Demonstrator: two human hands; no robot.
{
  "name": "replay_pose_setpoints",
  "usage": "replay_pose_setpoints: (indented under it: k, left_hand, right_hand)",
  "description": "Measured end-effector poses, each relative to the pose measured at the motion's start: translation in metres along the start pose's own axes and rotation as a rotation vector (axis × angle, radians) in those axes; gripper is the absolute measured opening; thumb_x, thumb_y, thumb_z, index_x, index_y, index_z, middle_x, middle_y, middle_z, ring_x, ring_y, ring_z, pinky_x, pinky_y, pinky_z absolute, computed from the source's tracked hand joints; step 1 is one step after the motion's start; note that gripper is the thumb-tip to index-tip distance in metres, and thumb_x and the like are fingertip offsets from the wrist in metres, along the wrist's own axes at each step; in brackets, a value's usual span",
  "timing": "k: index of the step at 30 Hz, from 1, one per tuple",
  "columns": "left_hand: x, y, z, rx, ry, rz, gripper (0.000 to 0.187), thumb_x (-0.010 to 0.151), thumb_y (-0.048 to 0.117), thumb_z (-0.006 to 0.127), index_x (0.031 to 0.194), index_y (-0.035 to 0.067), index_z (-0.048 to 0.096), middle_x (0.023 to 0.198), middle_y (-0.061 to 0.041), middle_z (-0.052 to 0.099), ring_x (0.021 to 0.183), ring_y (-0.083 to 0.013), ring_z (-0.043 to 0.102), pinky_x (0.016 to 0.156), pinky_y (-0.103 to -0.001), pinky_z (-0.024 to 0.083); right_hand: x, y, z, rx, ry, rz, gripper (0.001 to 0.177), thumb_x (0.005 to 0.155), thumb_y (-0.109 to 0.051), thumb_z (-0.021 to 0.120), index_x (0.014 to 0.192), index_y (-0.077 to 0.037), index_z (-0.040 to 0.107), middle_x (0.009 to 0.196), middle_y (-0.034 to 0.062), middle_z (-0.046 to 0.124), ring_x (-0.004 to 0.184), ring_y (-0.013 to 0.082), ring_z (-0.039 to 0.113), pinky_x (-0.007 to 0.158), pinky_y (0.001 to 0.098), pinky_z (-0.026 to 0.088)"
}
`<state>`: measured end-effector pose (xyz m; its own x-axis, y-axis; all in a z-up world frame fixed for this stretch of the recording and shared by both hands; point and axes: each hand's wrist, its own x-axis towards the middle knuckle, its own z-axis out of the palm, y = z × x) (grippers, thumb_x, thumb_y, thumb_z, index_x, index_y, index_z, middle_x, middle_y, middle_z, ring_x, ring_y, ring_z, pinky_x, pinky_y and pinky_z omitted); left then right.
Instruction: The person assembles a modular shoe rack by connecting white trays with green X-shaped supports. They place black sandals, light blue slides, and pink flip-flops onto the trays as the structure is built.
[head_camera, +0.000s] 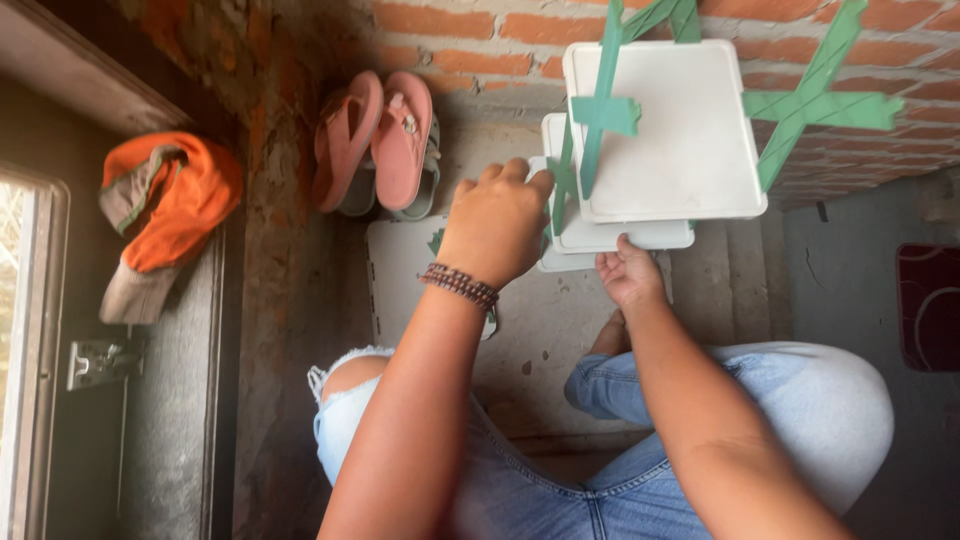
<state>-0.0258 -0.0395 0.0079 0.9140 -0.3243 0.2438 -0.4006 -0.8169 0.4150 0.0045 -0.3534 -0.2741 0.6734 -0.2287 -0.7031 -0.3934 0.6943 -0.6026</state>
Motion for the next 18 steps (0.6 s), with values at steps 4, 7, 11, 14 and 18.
replay_pose_setpoints:
  k: [4, 7, 11, 14, 18]
  left_hand:
    - [0.002, -0.003, 0.001, 0.015, -0.067, -0.016, 0.029, 0.081, 0.019, 0.076, 0.107, 0.011, 0.067, 0.105, -0.01, 0.066, 0.104, -0.0321, 0.064, 0.082, -0.05, 0.05]
    - [0.005, -0.002, 0.005, 0.013, -0.099, -0.031, 0.03, 0.081, 0.019, 0.076, 0.109, 0.011, 0.066, 0.107, -0.011, 0.066, 0.106, -0.0324, 0.064, 0.084, -0.05, 0.05]
    - [0.012, 0.001, 0.015, 0.007, -0.106, -0.055, 0.036, 0.081, 0.02, 0.076, 0.114, 0.011, 0.065, 0.109, -0.011, 0.067, 0.107, -0.0321, 0.064, 0.084, -0.051, 0.051]
    - [0.019, 0.005, 0.025, -0.031, -0.124, -0.117, 0.038, 0.083, 0.021, 0.075, 0.118, 0.01, 0.064, 0.11, -0.013, 0.067, 0.107, -0.0343, 0.065, 0.084, -0.05, 0.052]
    - [0.028, 0.011, 0.038, -0.151, -0.15, -0.198, 0.049, 0.082, 0.02, 0.075, 0.126, 0.008, 0.06, 0.114, -0.017, 0.067, 0.106, -0.0377, 0.065, 0.086, -0.05, 0.053]
  right_hand:
    - [0.015, 0.009, -0.001, 0.009, 0.0, 0.032, 0.024, 0.101, -0.019, 0.063, 0.124, -0.015, 0.058, 0.116, 0.001, 0.065, 0.105, 0.0159, 0.063, 0.089, 0.0344, 0.051]
    - [0.025, 0.015, 0.001, 0.031, -0.008, 0.019, 0.028, 0.1, -0.016, 0.063, 0.127, -0.014, 0.057, 0.121, 0.0005, 0.064, 0.11, 0.0161, 0.063, 0.096, 0.0363, 0.052]
    - [0.027, 0.025, 0.003, 0.014, 0.044, 0.061, 0.03, 0.1, -0.015, 0.061, 0.13, -0.017, 0.055, 0.126, -0.0005, 0.061, 0.115, 0.0161, 0.061, 0.103, 0.0381, 0.05]
    - [0.015, 0.023, 0.006, 0.037, 0.067, 0.054, 0.032, 0.1, -0.015, 0.061, 0.132, -0.015, 0.056, 0.128, 0.0019, 0.061, 0.118, 0.0183, 0.06, 0.104, 0.0385, 0.051]
    - [-0.027, 0.006, 0.024, -0.015, 0.315, 0.093, 0.041, 0.094, -0.013, 0.064, 0.134, -0.015, 0.054, 0.127, 0.0039, 0.057, 0.117, 0.024, 0.057, 0.096, 0.0422, 0.048]
